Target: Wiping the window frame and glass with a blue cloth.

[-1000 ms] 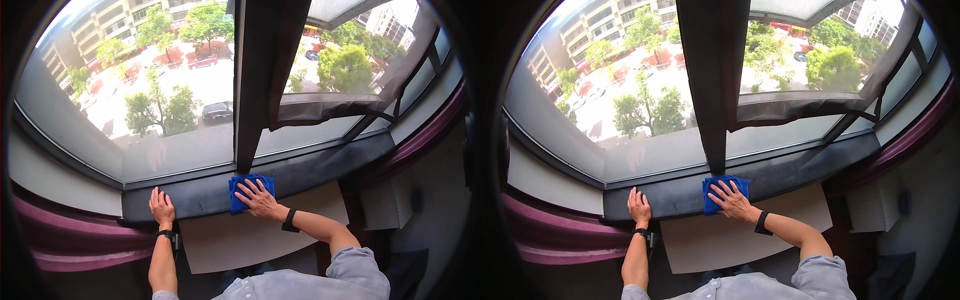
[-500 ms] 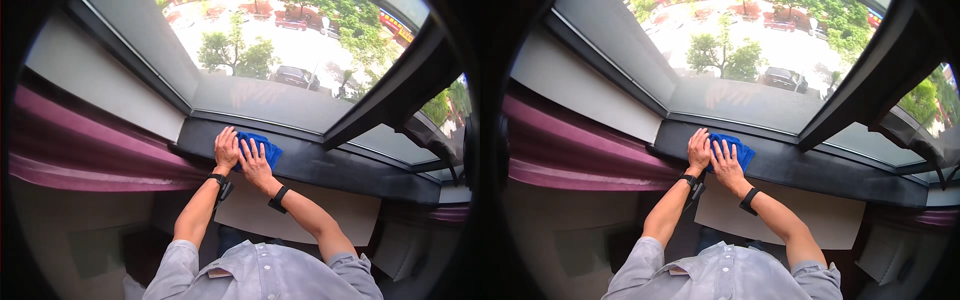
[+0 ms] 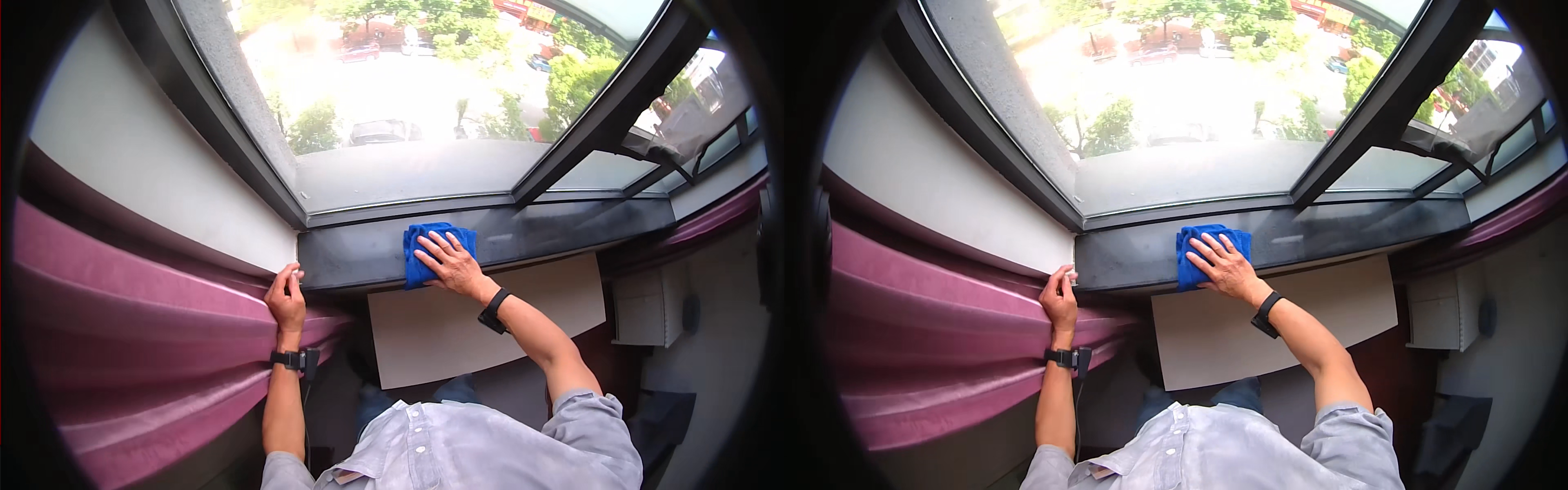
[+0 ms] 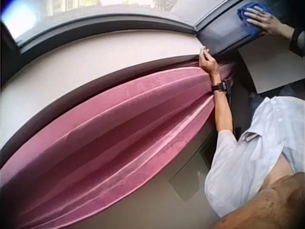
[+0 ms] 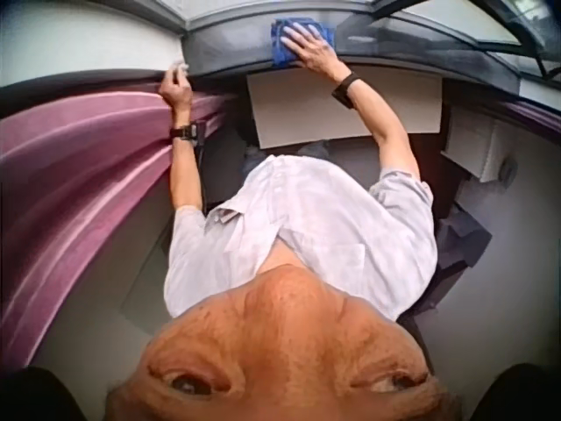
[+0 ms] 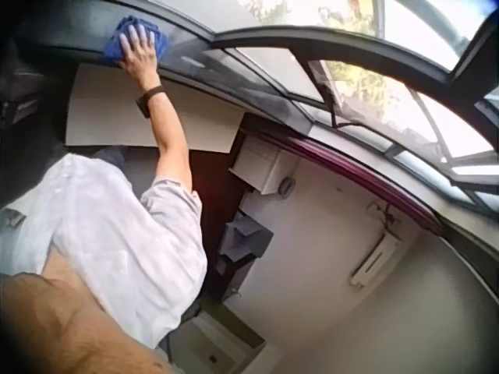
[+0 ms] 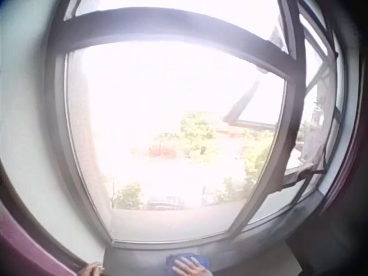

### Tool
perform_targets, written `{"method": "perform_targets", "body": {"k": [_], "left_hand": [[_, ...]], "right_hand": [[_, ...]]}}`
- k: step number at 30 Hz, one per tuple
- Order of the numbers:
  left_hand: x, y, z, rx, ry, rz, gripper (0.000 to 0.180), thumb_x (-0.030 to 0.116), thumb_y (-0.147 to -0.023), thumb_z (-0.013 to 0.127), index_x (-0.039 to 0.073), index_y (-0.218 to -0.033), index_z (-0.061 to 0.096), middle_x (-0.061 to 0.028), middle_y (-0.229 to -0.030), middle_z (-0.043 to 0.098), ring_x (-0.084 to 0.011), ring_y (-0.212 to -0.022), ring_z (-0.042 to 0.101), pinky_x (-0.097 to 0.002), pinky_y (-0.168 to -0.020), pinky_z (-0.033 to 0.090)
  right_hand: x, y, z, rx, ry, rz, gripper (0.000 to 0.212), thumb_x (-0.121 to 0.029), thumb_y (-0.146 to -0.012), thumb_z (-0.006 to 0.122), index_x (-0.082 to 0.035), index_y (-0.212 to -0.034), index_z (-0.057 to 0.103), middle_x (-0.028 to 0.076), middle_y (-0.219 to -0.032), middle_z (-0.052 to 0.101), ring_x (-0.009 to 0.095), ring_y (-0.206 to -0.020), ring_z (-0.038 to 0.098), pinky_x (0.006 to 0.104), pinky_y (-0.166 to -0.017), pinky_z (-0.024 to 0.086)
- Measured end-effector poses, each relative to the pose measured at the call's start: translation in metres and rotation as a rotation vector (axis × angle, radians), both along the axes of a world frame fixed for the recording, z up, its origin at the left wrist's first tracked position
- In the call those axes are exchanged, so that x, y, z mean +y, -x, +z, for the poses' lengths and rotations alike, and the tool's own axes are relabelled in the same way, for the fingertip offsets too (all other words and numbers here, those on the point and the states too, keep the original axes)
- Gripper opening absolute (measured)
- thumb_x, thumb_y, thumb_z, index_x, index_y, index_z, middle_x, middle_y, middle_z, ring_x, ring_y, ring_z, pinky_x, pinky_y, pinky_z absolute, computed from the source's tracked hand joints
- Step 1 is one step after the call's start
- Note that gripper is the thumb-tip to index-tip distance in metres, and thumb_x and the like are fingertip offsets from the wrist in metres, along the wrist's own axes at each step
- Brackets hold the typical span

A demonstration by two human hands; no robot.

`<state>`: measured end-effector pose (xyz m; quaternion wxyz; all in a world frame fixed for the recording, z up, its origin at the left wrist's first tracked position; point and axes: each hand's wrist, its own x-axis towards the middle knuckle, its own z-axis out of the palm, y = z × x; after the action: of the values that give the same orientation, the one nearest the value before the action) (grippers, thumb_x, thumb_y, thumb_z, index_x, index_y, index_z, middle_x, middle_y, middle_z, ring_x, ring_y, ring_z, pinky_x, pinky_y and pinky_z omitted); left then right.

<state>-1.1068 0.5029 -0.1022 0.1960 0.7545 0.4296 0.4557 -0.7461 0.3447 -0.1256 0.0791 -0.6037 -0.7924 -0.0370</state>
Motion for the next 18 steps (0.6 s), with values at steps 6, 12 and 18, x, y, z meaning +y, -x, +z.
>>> {"method": "perform_targets", "body": {"k": [6,12,18], "left_hand": [[-0.022,0.125,-0.032,0.131,0.062,-0.001,0.013,-0.008,-0.085,0.057,-0.002,-0.092,0.067,-0.0143,-0.096,0.073,-0.0300,-0.086,0.071,-0.0368,-0.078,0.057],[-0.016,0.166,-0.044,0.274,0.311,0.354,0.019,0.001,-0.086,0.061,0.005,-0.098,0.074,-0.0137,-0.092,0.074,-0.0282,-0.086,0.071,-0.0368,-0.074,0.053],[0.008,0.161,-0.057,0.177,0.388,0.402,0.012,0.011,-0.091,0.066,0.002,-0.096,0.073,-0.0136,-0.089,0.074,-0.0212,-0.081,0.070,-0.0346,-0.074,0.052]], "right_hand": [[0.020,0.047,0.009,-0.063,0.004,-0.095,0.084,-0.048,-0.076,0.077,-0.016,-0.148,0.044,0.013,-0.159,0.034,0.037,-0.146,0.031,0.0582,-0.115,0.028],[0.084,0.176,-0.020,0.055,-0.090,-0.163,0.083,-0.045,-0.075,0.078,-0.013,-0.145,0.048,0.016,-0.158,0.035,0.042,-0.145,0.031,0.0630,-0.114,0.027],[0.130,0.270,-0.023,0.155,-0.078,-0.283,0.087,-0.052,-0.076,0.075,-0.001,-0.141,0.048,0.022,-0.155,0.035,0.045,-0.145,0.029,0.0633,-0.116,0.024]]}}
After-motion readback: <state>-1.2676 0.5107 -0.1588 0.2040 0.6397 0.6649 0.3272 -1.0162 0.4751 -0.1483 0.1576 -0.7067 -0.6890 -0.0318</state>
